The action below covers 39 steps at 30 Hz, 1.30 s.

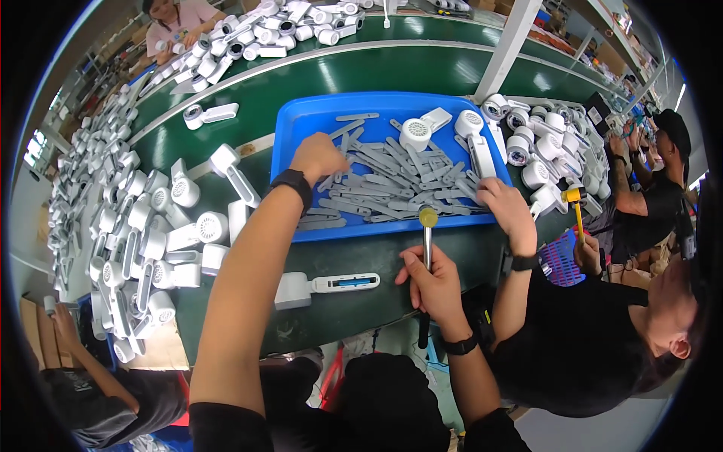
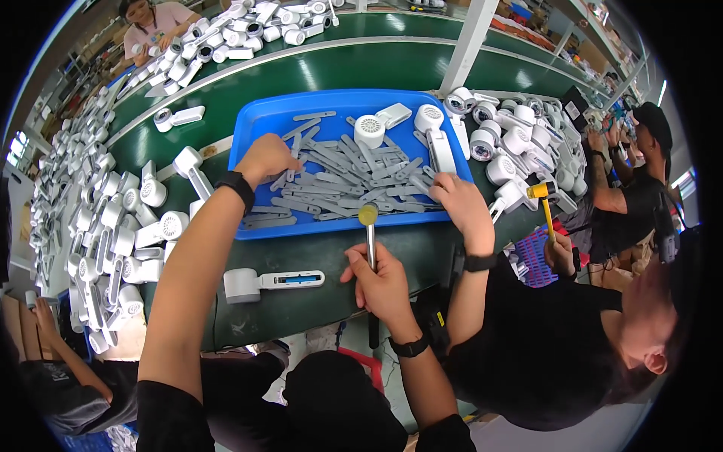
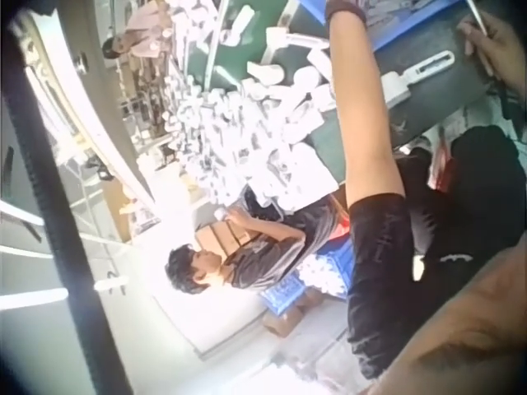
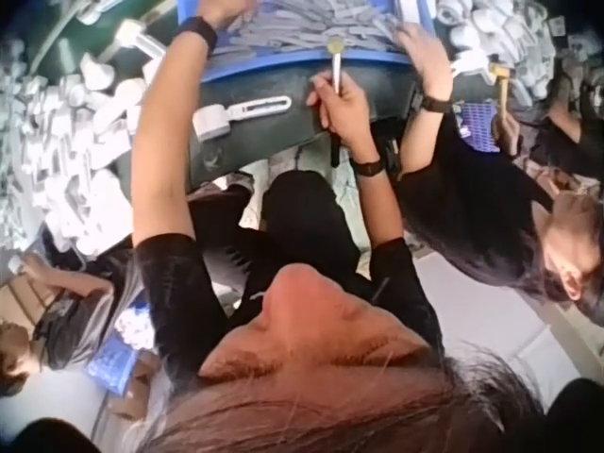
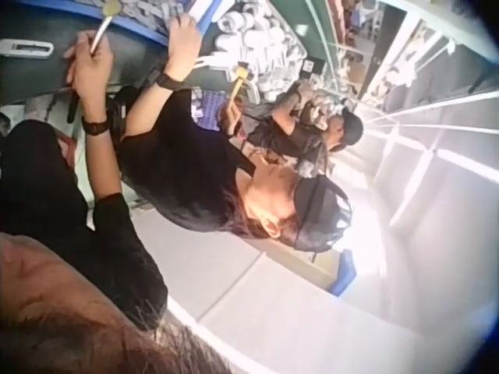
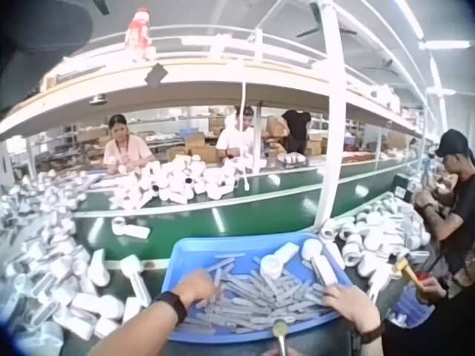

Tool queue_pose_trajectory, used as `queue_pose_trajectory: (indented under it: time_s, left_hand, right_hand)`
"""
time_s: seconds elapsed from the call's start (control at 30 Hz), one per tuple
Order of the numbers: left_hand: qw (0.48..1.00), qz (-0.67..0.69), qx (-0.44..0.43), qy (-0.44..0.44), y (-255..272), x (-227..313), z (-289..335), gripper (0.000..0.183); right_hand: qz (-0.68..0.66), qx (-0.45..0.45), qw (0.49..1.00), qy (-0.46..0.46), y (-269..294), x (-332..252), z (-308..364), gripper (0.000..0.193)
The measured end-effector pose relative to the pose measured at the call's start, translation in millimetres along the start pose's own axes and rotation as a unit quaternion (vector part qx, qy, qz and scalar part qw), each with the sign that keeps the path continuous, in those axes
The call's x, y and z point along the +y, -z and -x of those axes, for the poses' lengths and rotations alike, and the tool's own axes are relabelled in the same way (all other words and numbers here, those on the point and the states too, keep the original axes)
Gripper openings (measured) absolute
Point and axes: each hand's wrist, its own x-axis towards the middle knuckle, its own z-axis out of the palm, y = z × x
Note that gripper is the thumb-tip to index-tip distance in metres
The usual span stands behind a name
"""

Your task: The person picks up a white plastic component and a grey strip, fits the strip into the component, and hammers it into place with a mallet. They then set the assembled unit aside and repeat the process with another component and strip.

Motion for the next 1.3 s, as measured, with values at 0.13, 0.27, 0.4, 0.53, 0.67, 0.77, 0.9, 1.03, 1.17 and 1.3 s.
queue_pose_trajectory:
  time_s: [0.13,0.27,0.4,0.53,0.67,0.77,0.9,1.03,1.17,1.3]
  left_hand:
    - [0.999,0.01,0.026,-0.039,21,-20,20,0.032]
    - [0.935,0.341,-0.091,0.013,49,-20,57,0.044]
    - [0.9,0.43,-0.063,0.026,44,-25,81,0.031]
    - [0.938,0.344,-0.022,0.028,29,-18,86,0.033]
    - [0.984,0.143,0.054,-0.092,6,-2,93,0.031]
    - [0.994,0.014,0.007,-0.112,-10,-3,83,0.034]
    - [0.996,0.036,0.013,-0.086,-6,-7,80,0.03]
    - [0.983,0.007,0.116,-0.141,2,-23,87,0.019]
    - [0.961,-0.059,0.169,-0.21,21,-15,130,0.022]
    - [0.841,-0.075,0.254,-0.471,32,-7,204,0.03]
  right_hand:
    - [0.01,-0.006,1.0,0.006,-1,3,-2,0.019]
    - [0.016,0.006,1.0,0.01,4,4,-1,0.019]
    - [0.02,0.002,1.0,0.02,-1,4,0,0.018]
    - [0.021,0.018,0.999,0.022,-3,4,4,0.017]
    - [0.018,0.021,0.999,0.023,-2,4,2,0.017]
    - [0.022,0.018,0.999,0.014,-5,4,1,0.017]
    - [0.028,0.021,0.999,0.016,-6,0,2,0.017]
    - [0.031,0.017,0.999,0.028,-7,2,1,0.019]
    - [0.036,0.009,0.999,0.014,2,0,0,0.027]
    - [-0.061,-0.023,0.998,-0.011,-30,-41,19,0.034]
